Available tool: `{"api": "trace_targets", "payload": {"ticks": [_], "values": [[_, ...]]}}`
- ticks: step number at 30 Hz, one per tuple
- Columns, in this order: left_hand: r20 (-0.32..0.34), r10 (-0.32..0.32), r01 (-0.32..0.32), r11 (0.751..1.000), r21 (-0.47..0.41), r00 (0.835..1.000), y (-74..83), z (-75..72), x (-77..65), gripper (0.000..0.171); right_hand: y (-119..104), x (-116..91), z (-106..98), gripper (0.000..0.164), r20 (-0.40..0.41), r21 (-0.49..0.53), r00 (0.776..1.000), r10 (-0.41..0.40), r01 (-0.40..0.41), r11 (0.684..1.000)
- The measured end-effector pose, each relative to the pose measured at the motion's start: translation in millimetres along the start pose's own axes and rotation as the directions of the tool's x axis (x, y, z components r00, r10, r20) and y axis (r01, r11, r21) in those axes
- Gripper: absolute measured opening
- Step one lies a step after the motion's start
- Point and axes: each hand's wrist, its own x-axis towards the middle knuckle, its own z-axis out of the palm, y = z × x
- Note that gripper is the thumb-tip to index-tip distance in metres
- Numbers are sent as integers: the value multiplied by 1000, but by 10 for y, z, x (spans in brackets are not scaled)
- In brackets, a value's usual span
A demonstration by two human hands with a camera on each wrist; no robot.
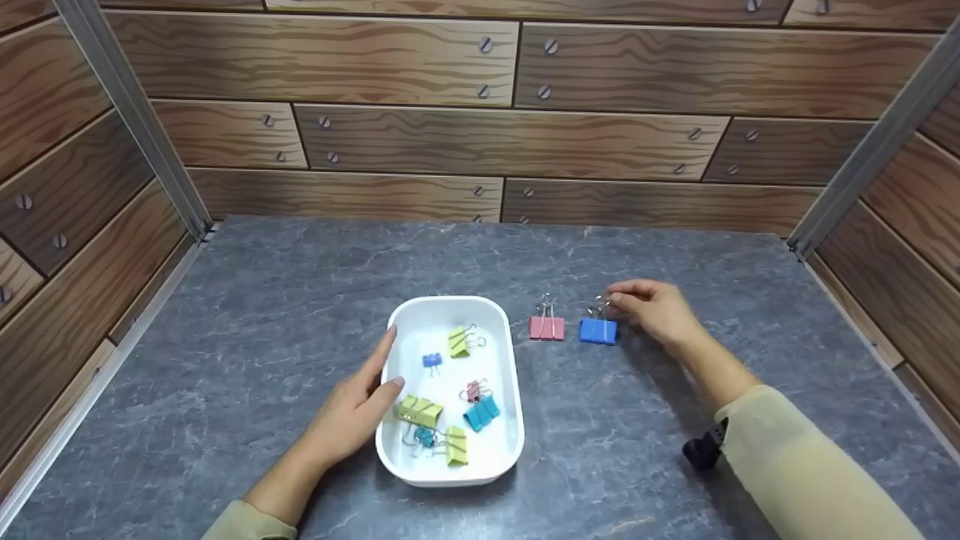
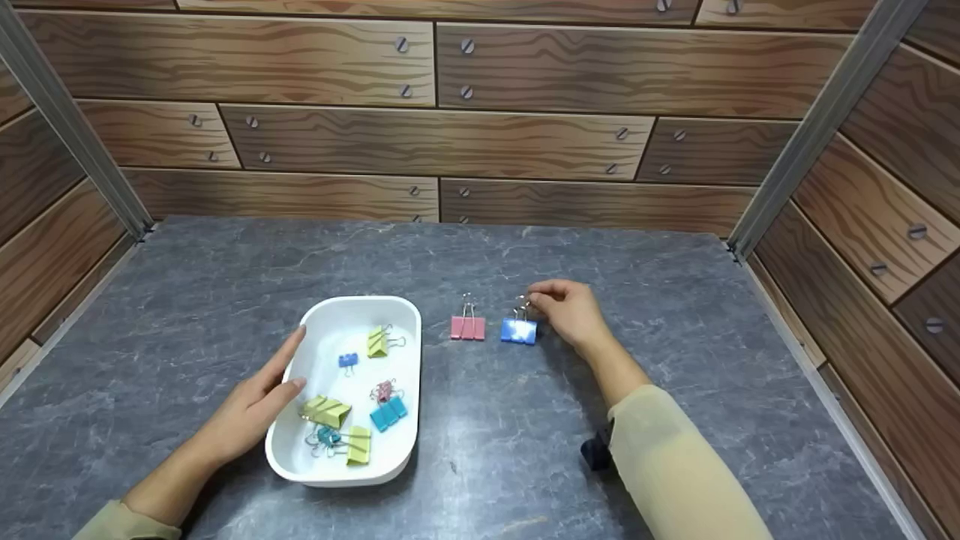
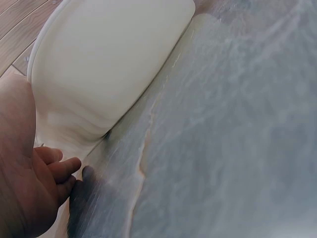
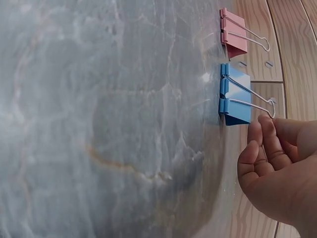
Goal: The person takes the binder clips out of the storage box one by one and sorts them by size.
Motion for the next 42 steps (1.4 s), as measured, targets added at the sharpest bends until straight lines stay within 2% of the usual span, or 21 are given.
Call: {"api": "trace_targets", "payload": {"ticks": [7, 11, 14, 17, 21, 25, 29, 35, 38, 42], "values": [[1, 5, -5, 1000, -1, 1000, -14, -2, -4, 68, -155, -35, -28, 34, -79, -91, 993, -90, 82, 992], [-3, 8, -8, 1000, 6, 1000, -8, -3, 0, 68, -363, -60, 51, 32, -115, -84, 980, -163, 154, 984], [-7, 8, -8, 1000, 13, 1000, -8, -3, -2, 68, -558, -91, 176, 29, -104, -56, 968, -227, 222, 973], [-7, 10, -10, 1000, 14, 1000, -15, -5, -7, 68, -736, -136, 331, 26, -46, -18, 958, -282, 281, 959], [-5, 16, -16, 1000, 10, 1000, -17, -7, -5, 68, -937, -212, 565, 22, 88, 21, 938, -337, 336, 942], [-6, 19, -18, 1000, 12, 1000, -15, -6, -1, 68, -1083, -275, 829, 19, 239, 60, 891, -386, 383, 922], [-7, 13, -13, 1000, 15, 1000, -10, 1, 5, 68, -1171, -337, 1080, 21, 373, 96, 844, -386, 379, 920], [-6, 12, -12, 1000, 14, 1000, -2, 8, 16, 68, -1199, -388, 1397, 22, 495, 127, 761, -420, 415, 901], [-7, 14, -14, 1000, 20, 1000, -3, 9, 16, 67, -1197, -406, 1518, 21, 536, 133, 735, -415, 413, 901], [-13, 20, -20, 999, 27, 1000, -13, 11, 11, 67, -1197, -429, 1638, 21, 583, 113, 715, -386, 399, 910]]}}
